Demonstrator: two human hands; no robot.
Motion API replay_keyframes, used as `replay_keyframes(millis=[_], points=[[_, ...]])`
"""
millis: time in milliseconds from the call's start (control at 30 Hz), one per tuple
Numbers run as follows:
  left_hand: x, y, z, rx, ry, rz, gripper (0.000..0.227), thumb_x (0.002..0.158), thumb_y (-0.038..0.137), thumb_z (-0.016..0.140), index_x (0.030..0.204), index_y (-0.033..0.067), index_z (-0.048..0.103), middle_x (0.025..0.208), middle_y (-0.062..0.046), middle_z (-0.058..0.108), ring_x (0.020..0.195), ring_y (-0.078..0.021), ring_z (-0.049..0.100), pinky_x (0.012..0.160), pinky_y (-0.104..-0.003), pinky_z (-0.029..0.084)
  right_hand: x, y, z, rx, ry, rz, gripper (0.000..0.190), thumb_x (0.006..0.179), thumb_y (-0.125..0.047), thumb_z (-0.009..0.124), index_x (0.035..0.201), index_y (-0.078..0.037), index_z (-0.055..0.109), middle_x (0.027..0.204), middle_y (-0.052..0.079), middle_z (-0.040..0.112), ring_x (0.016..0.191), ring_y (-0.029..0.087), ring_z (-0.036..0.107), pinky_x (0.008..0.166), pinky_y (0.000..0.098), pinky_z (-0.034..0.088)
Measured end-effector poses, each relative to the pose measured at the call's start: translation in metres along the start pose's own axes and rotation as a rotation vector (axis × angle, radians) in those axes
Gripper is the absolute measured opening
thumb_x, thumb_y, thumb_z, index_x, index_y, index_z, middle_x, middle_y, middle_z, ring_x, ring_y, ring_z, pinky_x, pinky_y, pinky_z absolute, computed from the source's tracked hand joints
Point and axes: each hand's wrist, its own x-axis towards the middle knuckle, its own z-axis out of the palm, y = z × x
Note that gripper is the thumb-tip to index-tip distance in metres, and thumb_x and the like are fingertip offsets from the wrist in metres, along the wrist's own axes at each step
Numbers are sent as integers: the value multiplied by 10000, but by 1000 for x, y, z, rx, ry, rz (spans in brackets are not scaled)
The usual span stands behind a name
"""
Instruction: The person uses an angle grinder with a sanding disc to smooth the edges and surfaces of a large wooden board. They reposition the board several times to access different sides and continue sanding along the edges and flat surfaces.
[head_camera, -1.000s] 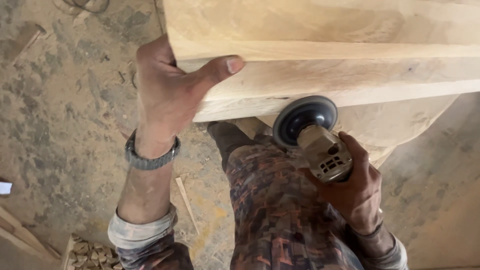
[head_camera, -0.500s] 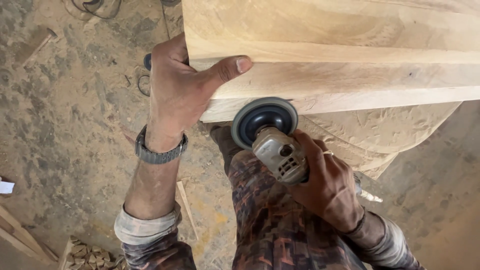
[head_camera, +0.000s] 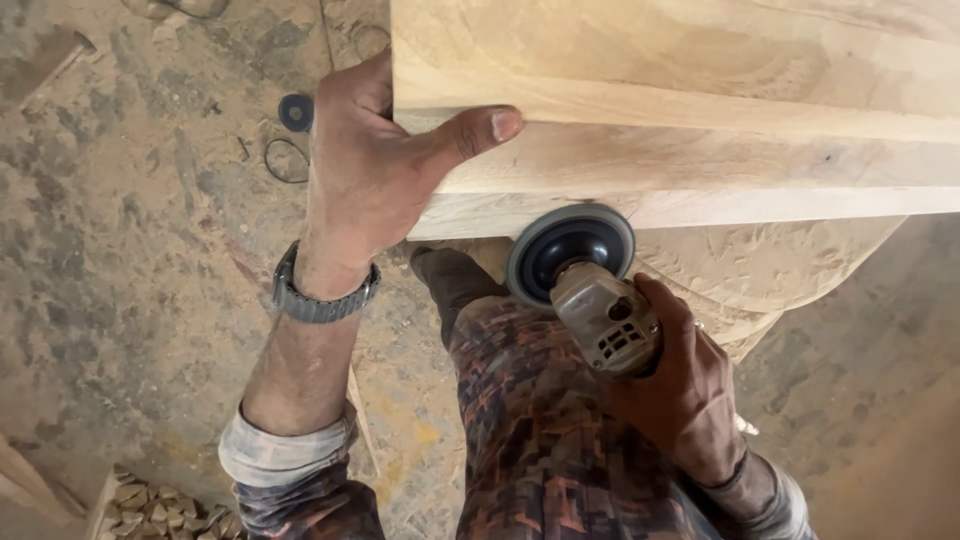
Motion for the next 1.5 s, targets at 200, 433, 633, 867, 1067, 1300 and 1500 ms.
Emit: replay_keyframes(millis=[200,433,633,867,1067,1300,1500], points=[[0,-2,1,-17,-4,-33,370,1038,322,822,1243,28,730,1103,-125,811,941,-184,828,806,-332,689,0,4,-2,10,45,-13,957,681,-271,931,1440,-27,402,1126,241,711,951,374,744,768,444,628],[0,10,4,-19,35,-87,341,1037,283,849,1224,18,745,1032,-126,810,899,-163,806,797,-325,672,9,-3,-7,51,26,-7,937,659,-273,927,1421,-37,435,1147,230,714,962,387,740,758,465,617],[3,13,4,22,39,-154,320,972,252,851,1171,21,754,1003,-119,812,862,-159,802,709,-305,658,12,0,-7,48,-23,-9,956,631,-203,907,1440,-49,422,1183,229,706,962,393,740,741,476,619],[1,13,5,-67,46,-142,316,1003,224,856,1208,13,742,1077,-126,808,947,-164,796,798,-309,661,14,-1,-7,72,-22,-34,988,637,-232,927,1447,-41,395,1180,234,697,952,385,745,735,463,629],[1,15,5,-78,46,-147,314,994,196,862,1216,10,742,1088,-124,805,957,-164,790,813,-308,656,19,-8,-7,78,0,-58,952,666,-252,931,1438,-50,411,1145,225,711,920,378,754,716,454,631],[1,16,7,-113,55,-177,331,988,194,863,1221,-2,733,1102,-133,800,955,-164,789,832,-316,664,18,-8,-7,82,-18,-44,921,695,-276,933,1428,-53,422,1097,216,707,880,363,756,673,448,626],[0,16,6,-123,42,-165,324,1007,200,860,1215,-10,727,1103,-140,799,953,-168,786,830,-316,660,17,-5,-14,63,10,-52,950,669,-316,943,1407,-34,417,1110,232,708,883,378,751,664,457,616]])
